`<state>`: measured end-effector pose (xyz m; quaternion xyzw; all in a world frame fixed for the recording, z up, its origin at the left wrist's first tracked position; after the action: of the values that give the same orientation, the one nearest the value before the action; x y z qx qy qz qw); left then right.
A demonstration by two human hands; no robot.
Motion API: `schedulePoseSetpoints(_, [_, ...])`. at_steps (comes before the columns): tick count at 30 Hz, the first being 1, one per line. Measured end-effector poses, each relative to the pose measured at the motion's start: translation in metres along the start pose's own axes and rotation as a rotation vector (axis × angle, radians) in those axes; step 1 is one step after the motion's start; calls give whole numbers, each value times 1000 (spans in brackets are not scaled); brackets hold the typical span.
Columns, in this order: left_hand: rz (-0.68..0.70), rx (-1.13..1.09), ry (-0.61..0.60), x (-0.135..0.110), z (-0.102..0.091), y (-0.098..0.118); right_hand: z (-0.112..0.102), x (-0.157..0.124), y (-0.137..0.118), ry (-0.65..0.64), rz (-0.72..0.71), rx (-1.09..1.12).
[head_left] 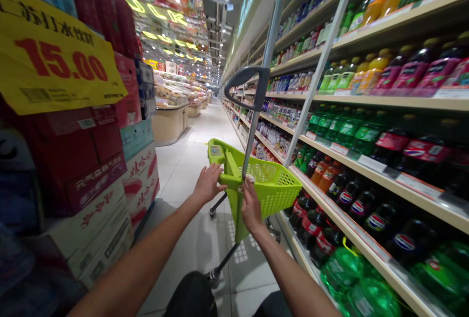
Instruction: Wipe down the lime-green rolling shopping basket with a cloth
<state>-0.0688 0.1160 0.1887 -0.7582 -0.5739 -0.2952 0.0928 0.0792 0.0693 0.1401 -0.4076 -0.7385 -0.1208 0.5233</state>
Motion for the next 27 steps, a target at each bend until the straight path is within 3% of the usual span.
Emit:
schedulePoseSetpoints(2, [-18,-20,43,-6,1,15,0,3,-16,26,-26,-6])
schedulePoseSetpoints(5, [-9,-65,76,-18,-3,39,-7,10,-34,-32,-132,-2])
schedulePoseSetpoints(7, [41,-102,75,-25,-9,52,-21,17,-30,-69,-161,-8])
schedulePoseSetpoints(10, [162,-144,27,-26,-14,64,-50,26,-5,-78,-110,-30])
schedulePoseSetpoints(13, [102,-111,3,-14,-11,56,-70,28,11,-57,-69,-51])
schedulePoseSetpoints(15, [4,-65,1,-5,-5,49,-75,26,6,-26,-60,-67])
schedulePoseSetpoints(19, [-39,-28,28,-3,2,59,-58,25,-30,-75,-133,-53])
schedulePoseSetpoints(22, [16,-51,55,-7,1,67,-49,25,-44,-128,-187,-69])
schedulePoseSetpoints(27, [23,-90,58,-5,0,47,-67,24,-17,-108,-163,-191])
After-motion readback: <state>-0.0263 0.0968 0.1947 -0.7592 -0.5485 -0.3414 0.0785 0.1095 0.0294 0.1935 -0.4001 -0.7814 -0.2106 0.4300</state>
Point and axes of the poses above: each hand's wrist, its own x-axis towards the middle knuckle, its own z-axis out of the palm, y = z × x, the point moved 9 cm from there along x, towards the middle knuckle, and after that the axes turned 10 degrees about -z, right-handed, at the moved point
